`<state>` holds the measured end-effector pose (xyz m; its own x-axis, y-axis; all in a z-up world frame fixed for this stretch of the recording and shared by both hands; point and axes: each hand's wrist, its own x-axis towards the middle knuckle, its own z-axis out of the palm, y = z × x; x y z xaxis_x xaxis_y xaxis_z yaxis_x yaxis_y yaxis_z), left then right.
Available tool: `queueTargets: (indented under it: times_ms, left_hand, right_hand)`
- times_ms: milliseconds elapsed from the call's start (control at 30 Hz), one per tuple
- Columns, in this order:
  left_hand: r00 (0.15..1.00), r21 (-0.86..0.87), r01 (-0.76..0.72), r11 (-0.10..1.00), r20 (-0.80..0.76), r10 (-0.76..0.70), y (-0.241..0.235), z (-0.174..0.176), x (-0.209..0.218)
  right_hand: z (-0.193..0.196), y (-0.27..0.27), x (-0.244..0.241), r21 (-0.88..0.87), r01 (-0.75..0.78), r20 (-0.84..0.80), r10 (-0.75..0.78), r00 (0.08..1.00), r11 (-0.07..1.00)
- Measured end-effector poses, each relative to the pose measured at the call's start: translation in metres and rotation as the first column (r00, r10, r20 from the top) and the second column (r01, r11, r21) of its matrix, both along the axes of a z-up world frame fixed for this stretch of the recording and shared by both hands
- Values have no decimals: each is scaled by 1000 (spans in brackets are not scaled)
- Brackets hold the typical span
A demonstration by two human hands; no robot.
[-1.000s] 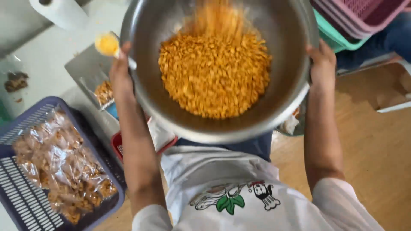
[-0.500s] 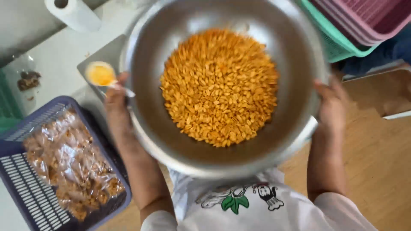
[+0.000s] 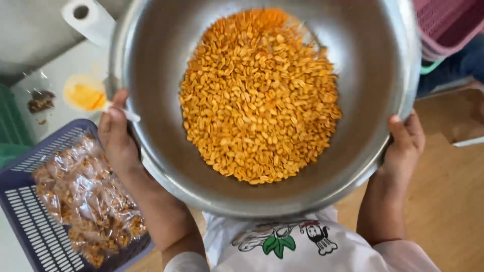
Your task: Mixing nuts with seasoning powders in a large bowl and then scooping the mixture into small plastic bags for weighing and packaging.
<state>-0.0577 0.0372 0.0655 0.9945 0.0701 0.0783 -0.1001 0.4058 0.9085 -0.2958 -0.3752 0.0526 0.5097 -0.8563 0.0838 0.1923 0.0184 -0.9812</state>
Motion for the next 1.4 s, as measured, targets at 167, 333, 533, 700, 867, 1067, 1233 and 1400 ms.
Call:
queueTargets:
  times_ms: [167, 333, 533, 700, 867, 1067, 1233, 1400]
  left_hand:
    - [997, 137, 39, 990, 66, -48, -21, -72, 47]
    - [972, 18, -61, 998, -225, 63, -14, -51, -13]
    - [981, 689, -108, 716, 190, -34, 11, -163, 22]
    - [991, 62, -50, 997, -118, 57, -39, -50, -48]
    - [989, -204, -110, 973, -117, 88, -22, -113, -32]
    - [917, -13, -157, 988, -372, 141, -36, -61, -59]
    - [928, -114, -223, 968, -327, 176, -42, -98, -47]
    - [889, 118, -138, 983, -423, 176, -54, -57, -67]
  right_hand:
    - [-79, -52, 76, 90, -84, -109, 93, 990, 992]
    - [-77, -41, 39, 156, -141, -209, 172, 963, 978]
    - [-90, -55, 47, 65, -52, -89, 58, 994, 996]
    - [-118, -79, 16, -74, -110, -239, 89, 967, 991]
    - [-59, -47, 28, 17, -72, -127, 74, 989, 997]
    - [-63, -72, 25, 324, -160, -80, 195, 978, 933]
    - [-45, -60, 27, 357, -334, 291, 235, 927, 872]
    - [-63, -53, 30, 335, -99, -141, 154, 978, 937]
